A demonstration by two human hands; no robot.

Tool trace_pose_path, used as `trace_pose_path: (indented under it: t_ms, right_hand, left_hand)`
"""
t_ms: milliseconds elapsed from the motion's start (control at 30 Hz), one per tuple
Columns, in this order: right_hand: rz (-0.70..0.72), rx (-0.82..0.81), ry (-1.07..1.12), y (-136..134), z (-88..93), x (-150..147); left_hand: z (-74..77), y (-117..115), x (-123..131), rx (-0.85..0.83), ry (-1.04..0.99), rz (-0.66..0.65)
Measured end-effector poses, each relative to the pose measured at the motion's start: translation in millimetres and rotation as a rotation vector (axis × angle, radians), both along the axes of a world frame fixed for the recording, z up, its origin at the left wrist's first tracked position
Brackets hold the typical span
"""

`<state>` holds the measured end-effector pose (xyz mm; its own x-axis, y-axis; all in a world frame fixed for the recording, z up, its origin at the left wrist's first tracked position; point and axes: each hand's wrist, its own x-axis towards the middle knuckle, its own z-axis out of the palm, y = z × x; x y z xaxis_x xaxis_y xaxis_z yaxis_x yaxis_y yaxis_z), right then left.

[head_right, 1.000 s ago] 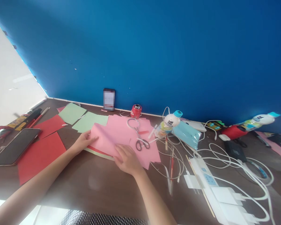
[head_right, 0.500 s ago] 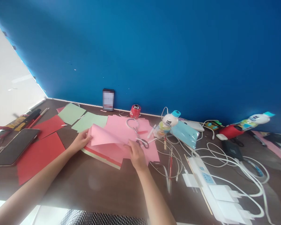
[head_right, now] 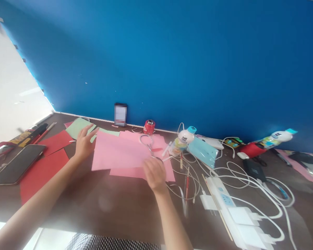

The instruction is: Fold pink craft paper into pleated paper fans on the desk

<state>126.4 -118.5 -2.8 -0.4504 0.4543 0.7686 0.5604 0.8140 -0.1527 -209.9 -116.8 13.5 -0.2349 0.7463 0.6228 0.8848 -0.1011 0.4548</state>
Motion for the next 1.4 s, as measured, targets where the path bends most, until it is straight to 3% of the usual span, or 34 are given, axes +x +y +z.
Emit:
trace_pose_path:
  t_ms: [100, 200, 233, 300, 367, 400, 533, 733, 933, 1200, 1400]
  right_hand:
    - [0.182, -0.042, -0.348, -8.8, -4.2, -20.5]
    - [0.227, -0.135, -0.432, -12.1, -11.6, -37.6]
    - [0.216, -0.174, -0.419, -11.7, -14.1, -39.8]
    - [0.184, -0.257, -0.367, -9.4, -17.9, -39.1]
    - [0.153, -0.339, -0.302, -6.3, -20.0, -34.6]
    - [0.14, -0.378, -0.266, -4.7, -20.7, -32.3]
    - [0.084, -0.542, -0.107, 0.4, -24.1, -28.5]
    - [0.042, -0.769, 0.043, 4.2, -26.7, -34.4]
    - [0.004, -0.993, 0.161, 4.2, -22.6, -36.3]
    - [0.007, -0.938, 0.089, 5.2, -19.3, -39.2]
    - [-0.055, -0.751, 0.03, 6.9, -29.0, -40.8]
  left_hand:
    - [-0.6, -0.4, -11.1, -0.163, -0.075, 0.052]
    - [-0.8, -18.4, -7.2, -0.136, -0.085, -0.005]
    - [-0.8, -26.5, -1.4, -0.133, -0.034, -0.097]
    - [-1.6, -41.3, 14.7, -0.264, 0.151, -0.445]
    - [-4.4, -50.7, 31.4, -0.321, 0.278, -0.623]
    - [-6.6, -52.7, 38.2, -0.313, 0.312, -0.643]
    - [-16.6, -48.9, 47.6, -0.266, 0.342, -0.609]
    - [-25.1, -42.6, 34.0, -0.312, 0.193, -0.622]
    - [-30.8, -43.1, 28.3, -0.566, -0.21, -0.488]
    - [-30.7, -43.0, 29.2, -0.582, -0.258, -0.478]
    - [-36.6, -42.6, 29.2, -0.562, -0.235, -0.439]
